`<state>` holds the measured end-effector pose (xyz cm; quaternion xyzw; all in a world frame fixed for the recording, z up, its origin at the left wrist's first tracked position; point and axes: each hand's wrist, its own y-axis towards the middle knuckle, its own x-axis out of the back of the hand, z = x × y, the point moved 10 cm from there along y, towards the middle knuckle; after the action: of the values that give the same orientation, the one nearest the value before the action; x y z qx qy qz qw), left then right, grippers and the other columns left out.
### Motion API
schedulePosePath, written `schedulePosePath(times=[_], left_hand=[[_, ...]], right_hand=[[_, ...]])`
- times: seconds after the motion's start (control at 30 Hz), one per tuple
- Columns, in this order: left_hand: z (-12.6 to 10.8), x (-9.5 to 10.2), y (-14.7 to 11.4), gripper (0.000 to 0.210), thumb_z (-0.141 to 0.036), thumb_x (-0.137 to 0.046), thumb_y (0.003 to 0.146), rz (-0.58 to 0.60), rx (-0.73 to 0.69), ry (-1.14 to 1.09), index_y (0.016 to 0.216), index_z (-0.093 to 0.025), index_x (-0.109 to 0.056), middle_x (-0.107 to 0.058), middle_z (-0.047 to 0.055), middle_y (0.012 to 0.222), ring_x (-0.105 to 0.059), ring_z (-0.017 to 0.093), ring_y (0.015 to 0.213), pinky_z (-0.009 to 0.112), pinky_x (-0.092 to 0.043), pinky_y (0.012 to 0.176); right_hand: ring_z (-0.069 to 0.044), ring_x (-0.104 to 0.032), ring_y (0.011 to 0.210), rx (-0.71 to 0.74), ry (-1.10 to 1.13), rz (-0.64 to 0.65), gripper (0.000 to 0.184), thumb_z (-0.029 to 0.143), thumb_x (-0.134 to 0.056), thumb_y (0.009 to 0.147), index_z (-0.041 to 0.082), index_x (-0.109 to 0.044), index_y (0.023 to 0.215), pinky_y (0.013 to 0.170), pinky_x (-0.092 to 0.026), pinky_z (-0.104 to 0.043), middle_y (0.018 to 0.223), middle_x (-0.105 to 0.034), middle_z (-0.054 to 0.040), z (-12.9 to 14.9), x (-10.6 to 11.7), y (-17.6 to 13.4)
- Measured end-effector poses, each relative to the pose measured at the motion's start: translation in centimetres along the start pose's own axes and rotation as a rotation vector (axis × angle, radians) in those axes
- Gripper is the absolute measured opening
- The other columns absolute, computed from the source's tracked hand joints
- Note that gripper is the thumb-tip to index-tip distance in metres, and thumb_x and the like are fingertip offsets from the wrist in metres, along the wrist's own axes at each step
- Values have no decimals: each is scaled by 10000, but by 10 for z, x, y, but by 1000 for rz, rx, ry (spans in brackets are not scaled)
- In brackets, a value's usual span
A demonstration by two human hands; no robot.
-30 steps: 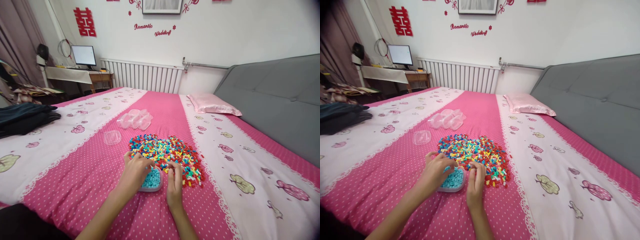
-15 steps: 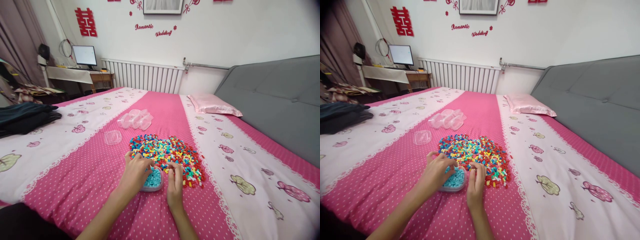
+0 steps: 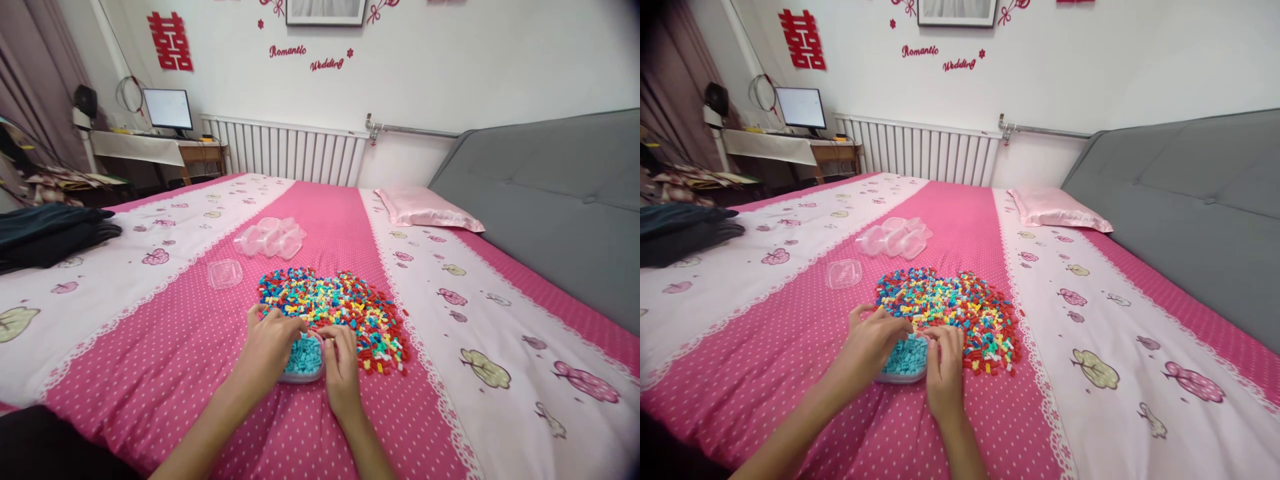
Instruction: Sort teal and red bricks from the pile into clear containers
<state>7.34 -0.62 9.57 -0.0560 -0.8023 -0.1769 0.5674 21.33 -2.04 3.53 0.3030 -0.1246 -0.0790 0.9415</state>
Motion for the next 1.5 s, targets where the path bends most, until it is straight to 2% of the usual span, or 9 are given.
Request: schedulePosePath(times=[0.13, 0.37, 0.57, 0.73, 0.77, 0.83, 1.0, 1.17, 1.5], left_hand=[[-5, -2, -5, 243, -156, -584, 1034, 11, -56, -10, 1012, -293, -784, -787, 12, 908, -695, 240, 950, 560, -218, 1109], [-14, -4, -9, 212, -159, -601, 1033, 18, -116, 0, 1038, -284, -771, -797, 16, 936, -683, 250, 954, 554, -229, 1100], [-17, 0, -7, 221, -146, -584, 1031, 48, -174, 25, 1032, -269, -767, -802, 18, 951, -689, 233, 921, 427, -394, 950], [10, 3, 27, 213, -158, -539, 1060, 3, -119, 99, 1065, -204, -747, -777, 56, 1068, -692, 239, 1050, 426, -507, 947], [15, -1, 39, 153, -205, -586, 1053, 9, -116, 123, 1087, -189, -735, -760, 59, 1095, -695, 236, 1052, 442, -535, 959], [23, -12, 63, 250, -343, -675, 1023, 26, -120, 180, 1196, -163, -685, -708, 82, 1207, -700, 238, 1060, 465, -589, 944], [23, -45, 108, 340, -360, -675, 1023, 77, -196, 315, 1309, -180, -641, -658, 108, 1332, -681, 264, 1134, 486, -598, 957], [18, -59, 124, 353, -361, -678, 1021, 108, -253, 382, 1319, -179, -635, -655, 110, 1337, -681, 266, 1135, 487, -600, 955], [17, -64, 138, 355, -360, -681, 1019, 122, -305, 400, 1320, -179, -634, -656, 111, 1335, -682, 267, 1134, 486, -601, 950]], right_hand=[[-230, -547, 1039, 2, -2, 21, 239, 290, -428, 1099, 291, -667, 1092, 906, -416, -376, 1058, -649, -15, 1, -2, 0], [-232, -545, 1036, 9, -16, 30, 256, 289, -417, 1103, 287, -673, 1080, 903, -415, -377, 1051, -650, -16, 2, -2, 0], [-234, -567, 1029, 2, -20, 45, 251, 294, -425, 1100, 280, -673, 1067, 916, -427, -391, 1041, -660, -22, 2, -4, 0], [-226, -595, 1076, 2, 52, 115, 283, 312, -405, 1104, 282, -677, 1173, 945, -475, -388, 1111, -636, -46, 1, -13, -2], [-224, -597, 1086, 2, 58, 119, 284, 313, -404, 1104, 283, -674, 1186, 955, -479, -387, 1123, -632, -47, 1, -13, -2], [-219, -599, 1092, 1, 62, 110, 286, 311, -396, 1104, 284, -665, 1195, 962, -483, -383, 1132, -627, -46, 0, -13, -3], [-215, -602, 1086, 9, 69, 88, 267, 315, -400, 1101, 282, -655, 1174, 958, -489, -377, 1127, -626, -40, -1, -12, -4], [-219, -607, 1094, 11, 75, 84, 270, 315, -392, 1099, 271, -647, 1176, 963, -502, -386, 1133, -627, -51, -1, -12, -4], [-228, -612, 1077, 4, 81, 87, 276, 317, -388, 1093, 263, -652, 1154, 950, -518, -400, 1120, -630, -61, -1, -12, -3]])
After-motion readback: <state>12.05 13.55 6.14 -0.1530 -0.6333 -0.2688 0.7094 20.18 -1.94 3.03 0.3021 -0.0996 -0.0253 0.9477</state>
